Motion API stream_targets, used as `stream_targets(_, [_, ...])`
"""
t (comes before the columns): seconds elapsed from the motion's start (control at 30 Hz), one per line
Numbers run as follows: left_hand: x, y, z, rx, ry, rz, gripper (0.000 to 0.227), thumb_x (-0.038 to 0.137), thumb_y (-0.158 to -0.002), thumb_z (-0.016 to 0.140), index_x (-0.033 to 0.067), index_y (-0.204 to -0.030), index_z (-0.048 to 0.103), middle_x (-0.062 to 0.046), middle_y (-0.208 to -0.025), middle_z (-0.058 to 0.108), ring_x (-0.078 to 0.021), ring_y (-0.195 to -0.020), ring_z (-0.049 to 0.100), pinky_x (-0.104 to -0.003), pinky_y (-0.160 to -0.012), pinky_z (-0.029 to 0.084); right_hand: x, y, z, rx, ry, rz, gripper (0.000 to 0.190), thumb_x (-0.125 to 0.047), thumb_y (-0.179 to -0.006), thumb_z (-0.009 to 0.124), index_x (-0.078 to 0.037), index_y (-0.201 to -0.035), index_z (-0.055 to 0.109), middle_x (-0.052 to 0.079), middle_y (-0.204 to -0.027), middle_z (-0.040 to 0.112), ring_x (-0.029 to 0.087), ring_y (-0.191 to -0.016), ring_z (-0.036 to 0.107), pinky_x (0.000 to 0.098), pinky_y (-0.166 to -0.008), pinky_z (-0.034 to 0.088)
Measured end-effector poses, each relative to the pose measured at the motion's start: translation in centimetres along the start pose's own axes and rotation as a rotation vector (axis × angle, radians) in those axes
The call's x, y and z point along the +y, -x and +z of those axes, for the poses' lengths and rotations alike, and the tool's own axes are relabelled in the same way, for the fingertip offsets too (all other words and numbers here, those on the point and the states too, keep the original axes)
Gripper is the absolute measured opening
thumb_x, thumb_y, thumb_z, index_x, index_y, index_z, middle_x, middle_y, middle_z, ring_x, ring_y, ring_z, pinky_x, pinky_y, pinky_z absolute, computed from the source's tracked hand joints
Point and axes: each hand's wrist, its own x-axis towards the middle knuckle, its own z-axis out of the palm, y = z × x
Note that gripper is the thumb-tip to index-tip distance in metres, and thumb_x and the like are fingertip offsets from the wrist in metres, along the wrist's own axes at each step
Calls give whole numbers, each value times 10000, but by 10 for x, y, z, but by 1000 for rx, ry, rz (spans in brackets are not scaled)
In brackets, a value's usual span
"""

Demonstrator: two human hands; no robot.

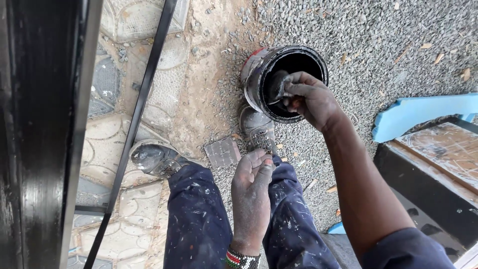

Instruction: Applying black paint to a metal frame using a small foam applicator dipped in a paint can.

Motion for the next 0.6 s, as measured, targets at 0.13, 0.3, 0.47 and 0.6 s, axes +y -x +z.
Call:
stream_targets(0.13, [-5, -3, 1, -24, 33, 46, 506, 276, -1069, 685, 53, -1515, 768, -153, -1492, 867, -252, -1377, 867, -374, -1179, 696, 18, -7, 7, 172, 72, -171, 187, 43, -1163, 734, -144, -1171, 740, 89, -1088, 876, 180, -873, 815, 304, -745, 653])
stream_targets(0.3, [-5, -2, 3, -13, 26, 51, 484, 278, -1073, 696, 61, -1496, 788, -132, -1497, 871, -234, -1359, 869, -373, -1167, 708, 27, -13, 9, 190, 89, -206, 288, 141, -1067, 759, -144, -1024, 747, 34, -981, 816, 160, -857, 785, 356, -799, 700])
stream_targets(0.47, [0, 0, 4, -1, -45, 19, 510, 361, -1081, 685, 95, -1505, 783, -102, -1462, 879, -224, -1328, 876, -375, -1149, 717, 15, -24, 1, 103, 116, -72, 377, 137, -925, 662, -169, -1116, 771, 12, -880, 740, 149, -666, 615, 323, -605, 528])
stream_targets(0.6, [-8, -4, 2, 2, -27, 49, 496, 334, -1086, 685, 79, -1500, 785, -115, -1463, 885, -220, -1322, 880, -359, -1129, 727, -1, -28, 5, 24, 89, 11, 318, 102, -895, 517, -124, -1000, 714, 33, -776, 633, 170, -607, 535, 316, -520, 419])
